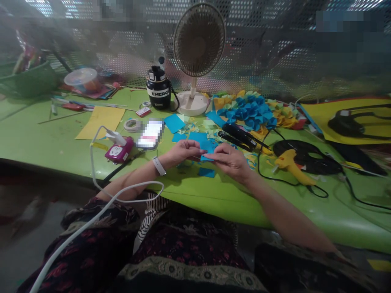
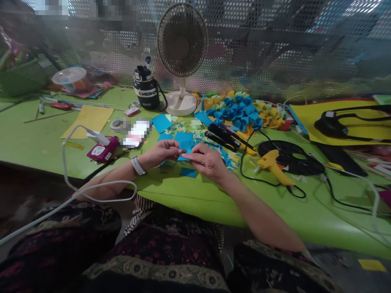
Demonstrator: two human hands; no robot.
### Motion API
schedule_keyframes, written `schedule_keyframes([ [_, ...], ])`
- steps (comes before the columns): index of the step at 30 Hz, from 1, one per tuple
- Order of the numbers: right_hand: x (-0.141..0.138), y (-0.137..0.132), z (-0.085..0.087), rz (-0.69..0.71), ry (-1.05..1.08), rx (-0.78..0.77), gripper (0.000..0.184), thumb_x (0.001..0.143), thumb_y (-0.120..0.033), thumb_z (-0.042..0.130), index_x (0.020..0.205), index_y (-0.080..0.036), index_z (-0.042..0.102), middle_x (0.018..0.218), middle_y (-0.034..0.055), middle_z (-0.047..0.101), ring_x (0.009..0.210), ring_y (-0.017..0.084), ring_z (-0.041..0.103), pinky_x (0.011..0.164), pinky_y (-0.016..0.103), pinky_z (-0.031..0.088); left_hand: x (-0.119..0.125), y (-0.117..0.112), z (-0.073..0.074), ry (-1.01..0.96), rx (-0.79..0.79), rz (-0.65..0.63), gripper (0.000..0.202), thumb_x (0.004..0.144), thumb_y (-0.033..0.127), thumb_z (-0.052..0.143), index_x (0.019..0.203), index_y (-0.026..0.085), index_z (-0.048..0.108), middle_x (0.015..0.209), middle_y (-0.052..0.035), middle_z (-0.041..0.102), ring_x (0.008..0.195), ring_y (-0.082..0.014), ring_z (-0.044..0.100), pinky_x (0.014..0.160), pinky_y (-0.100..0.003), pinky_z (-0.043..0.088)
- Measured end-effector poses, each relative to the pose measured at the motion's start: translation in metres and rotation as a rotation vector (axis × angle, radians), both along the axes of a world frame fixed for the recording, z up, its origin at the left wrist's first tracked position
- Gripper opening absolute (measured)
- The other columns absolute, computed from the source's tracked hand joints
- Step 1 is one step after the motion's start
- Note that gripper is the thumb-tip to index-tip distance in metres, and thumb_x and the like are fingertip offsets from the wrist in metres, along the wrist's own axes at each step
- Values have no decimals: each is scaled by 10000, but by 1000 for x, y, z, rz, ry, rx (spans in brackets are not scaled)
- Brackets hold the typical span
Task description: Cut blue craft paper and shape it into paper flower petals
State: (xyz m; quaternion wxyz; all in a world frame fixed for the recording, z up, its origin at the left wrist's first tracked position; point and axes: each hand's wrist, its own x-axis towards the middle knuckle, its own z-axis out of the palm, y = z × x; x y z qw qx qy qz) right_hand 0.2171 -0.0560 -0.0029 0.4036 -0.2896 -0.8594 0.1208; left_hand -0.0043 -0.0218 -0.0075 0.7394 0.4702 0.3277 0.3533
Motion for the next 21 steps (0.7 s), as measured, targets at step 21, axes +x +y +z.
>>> schedule_keyframes([
  [21, -16, -5, 0, -330, 310, -496, 378, 784, -564, 736, 802, -208, 609, 706, 4, 646, 604, 143, 585, 603, 305, 500, 2, -13, 2, 22, 140, -147, 355, 773, 425, 809, 897, 109, 706, 953, -118, 774, 984, -233, 737, 821, -358, 607],
])
